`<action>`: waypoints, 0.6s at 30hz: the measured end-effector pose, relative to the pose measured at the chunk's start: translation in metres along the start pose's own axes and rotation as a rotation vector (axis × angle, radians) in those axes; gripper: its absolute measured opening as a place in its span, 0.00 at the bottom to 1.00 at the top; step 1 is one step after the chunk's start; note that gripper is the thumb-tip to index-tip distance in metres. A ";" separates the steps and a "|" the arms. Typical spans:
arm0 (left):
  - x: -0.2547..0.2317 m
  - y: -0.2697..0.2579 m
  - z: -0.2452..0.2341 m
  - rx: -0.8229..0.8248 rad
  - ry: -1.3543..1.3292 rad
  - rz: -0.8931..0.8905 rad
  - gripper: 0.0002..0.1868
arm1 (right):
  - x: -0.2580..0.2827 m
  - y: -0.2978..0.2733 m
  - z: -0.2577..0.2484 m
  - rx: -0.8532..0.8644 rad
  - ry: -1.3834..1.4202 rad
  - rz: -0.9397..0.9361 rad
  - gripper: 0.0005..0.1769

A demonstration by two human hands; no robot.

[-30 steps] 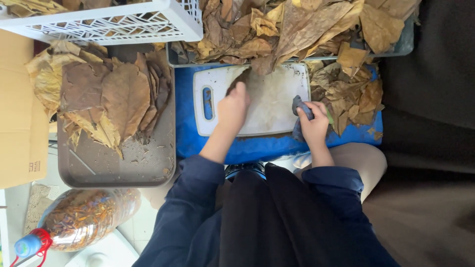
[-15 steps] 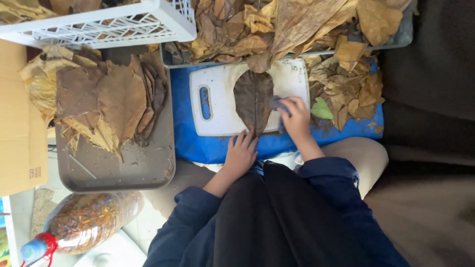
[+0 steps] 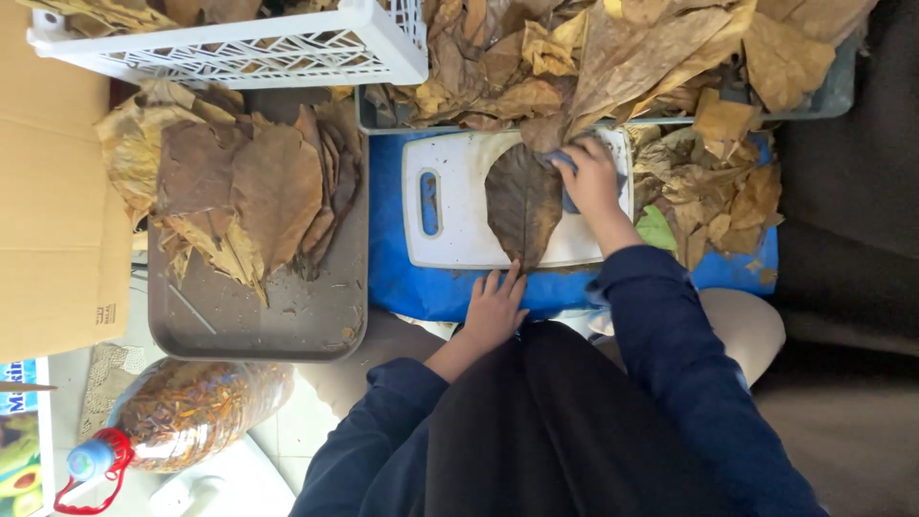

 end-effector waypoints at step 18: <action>-0.012 -0.007 0.030 -0.002 0.100 0.018 0.47 | 0.006 0.014 0.019 0.094 -0.076 -0.051 0.17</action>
Point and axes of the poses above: each hand's wrist, its own y-axis towards the middle knuckle, its own z-axis out of the palm, x = y × z, the point moved 5 cm from there along y, towards the middle knuckle, and after that the axes turned 11 degrees about -x, right-handed, at the moved point
